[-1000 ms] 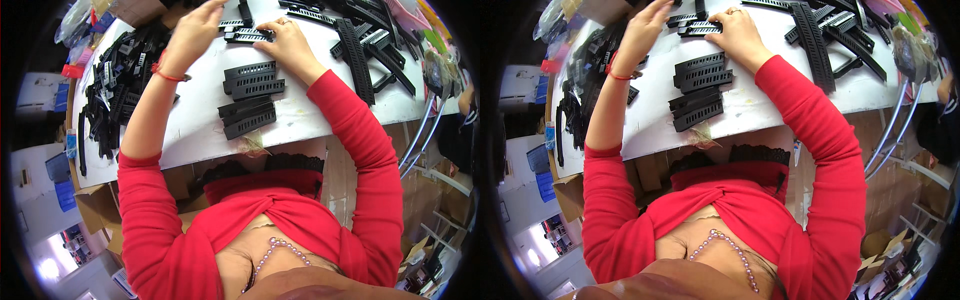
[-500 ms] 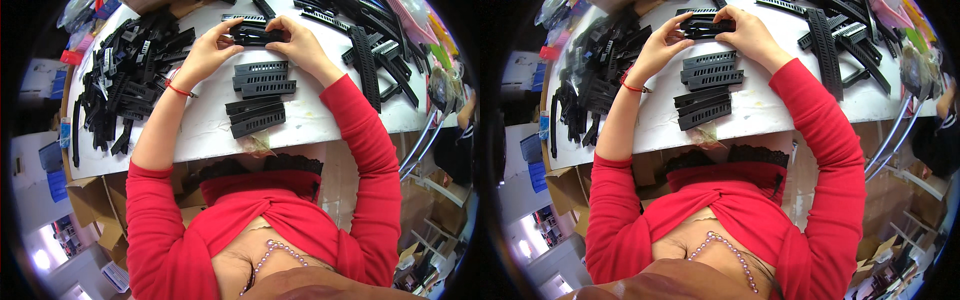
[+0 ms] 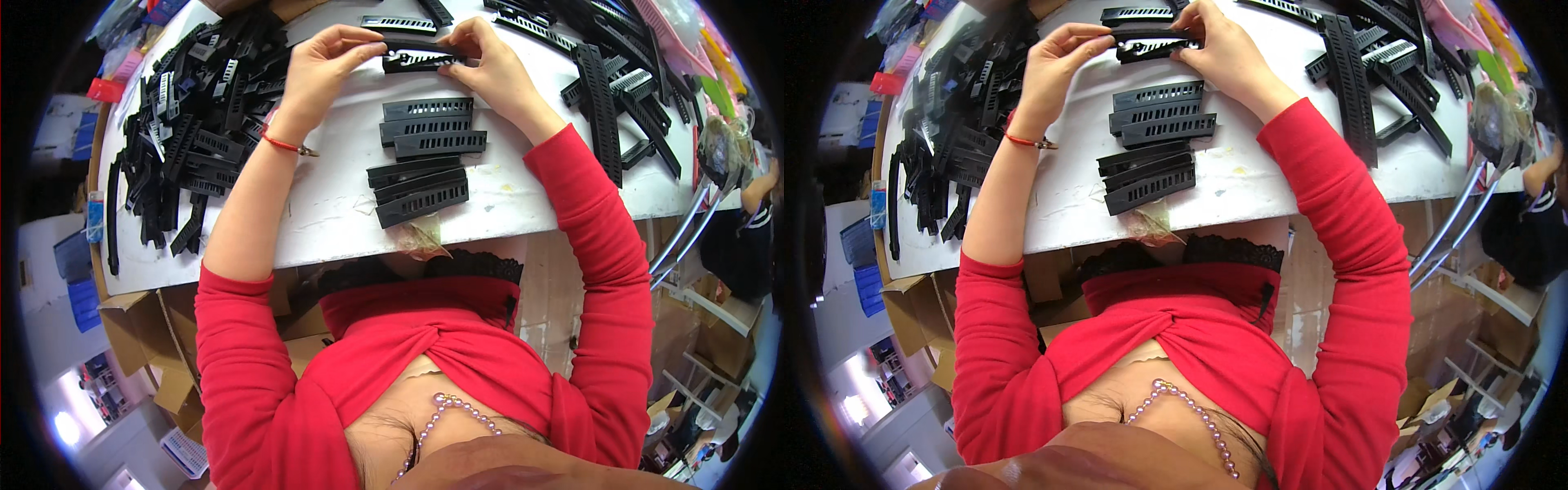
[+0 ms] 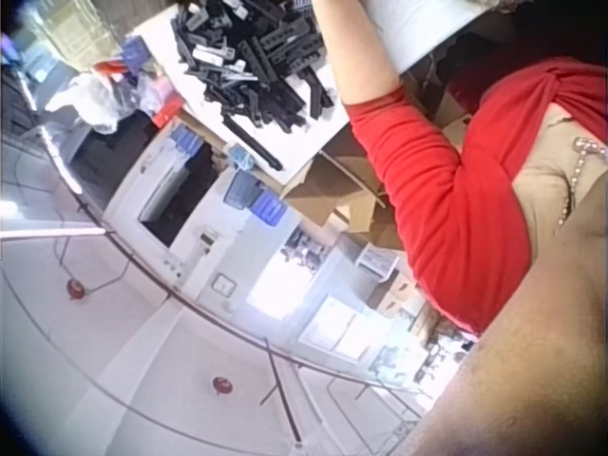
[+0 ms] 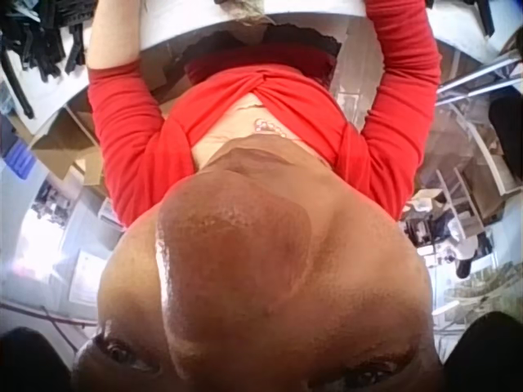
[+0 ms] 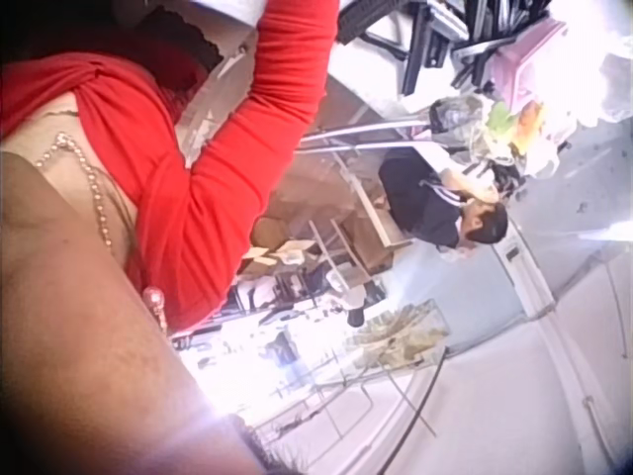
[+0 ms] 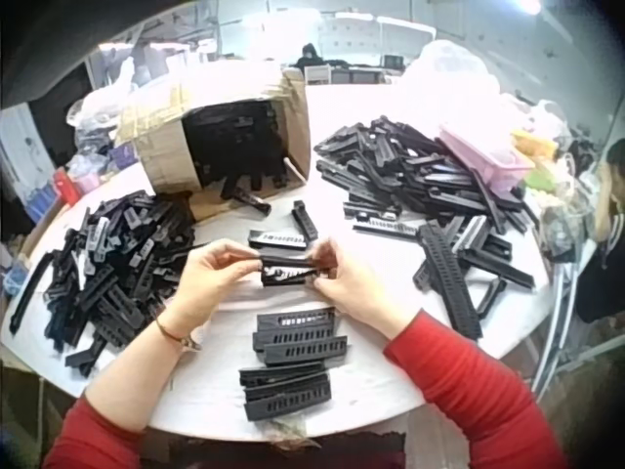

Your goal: The recorder is assembling small black plastic components at a workstation.

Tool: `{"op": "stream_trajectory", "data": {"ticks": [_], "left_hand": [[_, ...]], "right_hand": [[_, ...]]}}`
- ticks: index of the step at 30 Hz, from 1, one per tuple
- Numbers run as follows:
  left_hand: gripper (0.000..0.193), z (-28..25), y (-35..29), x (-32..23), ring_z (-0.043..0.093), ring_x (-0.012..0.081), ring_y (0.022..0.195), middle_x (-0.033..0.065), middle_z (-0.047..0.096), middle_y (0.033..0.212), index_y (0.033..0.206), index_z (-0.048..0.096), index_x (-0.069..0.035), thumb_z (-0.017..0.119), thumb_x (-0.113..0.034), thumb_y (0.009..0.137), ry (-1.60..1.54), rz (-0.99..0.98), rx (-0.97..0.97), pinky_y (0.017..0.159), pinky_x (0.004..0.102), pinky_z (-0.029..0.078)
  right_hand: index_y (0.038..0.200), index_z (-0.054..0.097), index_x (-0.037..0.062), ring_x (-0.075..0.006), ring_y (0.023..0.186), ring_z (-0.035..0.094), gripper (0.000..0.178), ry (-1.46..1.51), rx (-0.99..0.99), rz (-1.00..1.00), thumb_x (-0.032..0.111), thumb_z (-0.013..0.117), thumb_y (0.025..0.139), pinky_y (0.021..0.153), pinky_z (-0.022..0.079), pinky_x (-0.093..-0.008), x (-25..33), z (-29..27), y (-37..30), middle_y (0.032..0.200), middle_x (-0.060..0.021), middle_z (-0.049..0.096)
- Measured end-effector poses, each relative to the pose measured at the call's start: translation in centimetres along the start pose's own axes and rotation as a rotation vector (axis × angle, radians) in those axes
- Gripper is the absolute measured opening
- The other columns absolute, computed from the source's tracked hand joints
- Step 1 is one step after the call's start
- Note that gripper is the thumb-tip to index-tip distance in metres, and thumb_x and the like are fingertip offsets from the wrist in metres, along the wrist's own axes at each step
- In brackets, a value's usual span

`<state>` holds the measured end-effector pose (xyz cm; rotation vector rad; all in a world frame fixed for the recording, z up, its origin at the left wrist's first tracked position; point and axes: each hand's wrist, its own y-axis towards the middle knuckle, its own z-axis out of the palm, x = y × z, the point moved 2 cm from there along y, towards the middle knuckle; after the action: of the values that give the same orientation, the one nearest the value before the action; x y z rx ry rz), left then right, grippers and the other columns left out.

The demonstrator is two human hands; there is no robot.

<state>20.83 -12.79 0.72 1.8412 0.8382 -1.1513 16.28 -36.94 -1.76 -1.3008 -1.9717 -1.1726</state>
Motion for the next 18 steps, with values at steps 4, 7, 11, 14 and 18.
{"op": "stream_trajectory", "data": {"ticks": [4,7,11,14,18], "left_hand": [[0.018,-5.0,0.2,-3.2,0.070,0.0144,0.090,0.0096,0.074,0.099,0.106,0.071,-0.002,0.073,-0.010,0.091,-0.054,0.175,-0.369,0.085,0.0255,0.056],[0.017,-11.5,-0.7,-5.2,0.070,0.0160,0.089,0.0111,0.073,0.101,0.107,0.070,0.002,0.072,-0.003,0.090,0.025,0.285,-0.709,0.085,0.0267,0.057],[0.020,-19.5,-4.2,-4.8,0.072,0.0192,0.085,0.0139,0.075,0.095,0.102,0.074,-0.005,0.076,-0.017,0.087,0.777,0.075,-0.956,0.078,0.0299,0.055],[0.028,-21.0,-5.1,-3.8,0.071,0.0302,0.091,0.0174,0.074,0.099,0.105,0.076,-0.014,0.073,-0.033,0.085,1.240,-0.263,-0.891,0.086,0.0378,0.054],[0.026,-15.2,-3.7,-6.1,0.070,0.0279,0.094,0.0153,0.074,0.102,0.108,0.074,-0.007,0.068,-0.026,0.091,1.244,0.288,-0.917,0.085,0.0370,0.054]], "right_hand": [[0.115,0.060,0.0071,-0.0205,0.106,0.067,0.033,0.054,-0.097,0.079,0.002,0.073,0.085,0.097,0.052,-0.0319,0.4,-0.3,-0.4,0.113,-0.0095,0.069],[0.116,0.066,0.0049,-0.0244,0.105,0.069,0.032,-0.005,0.011,0.037,0.007,0.071,0.085,0.095,0.053,-0.0327,0.8,-0.5,-0.7,0.114,-0.0122,0.071],[0.108,0.070,0.0059,-0.0249,0.101,0.067,0.026,-0.009,0.001,0.020,0.004,0.071,0.082,0.091,0.054,-0.0329,1.4,0.0,-0.2,0.108,-0.0089,0.072],[0.100,0.072,0.0102,-0.0225,0.093,0.065,0.026,-0.378,-0.167,-0.331,0.001,0.072,0.076,0.082,0.055,-0.0320,2.8,-0.2,-0.1,0.100,-0.0027,0.071],[0.094,0.071,0.0143,-0.0205,0.092,0.060,0.023,-0.476,-0.273,-0.549,0.001,0.075,0.075,0.085,0.050,-0.0326,5.0,-0.5,-0.1,0.094,0.0024,0.069]]}}
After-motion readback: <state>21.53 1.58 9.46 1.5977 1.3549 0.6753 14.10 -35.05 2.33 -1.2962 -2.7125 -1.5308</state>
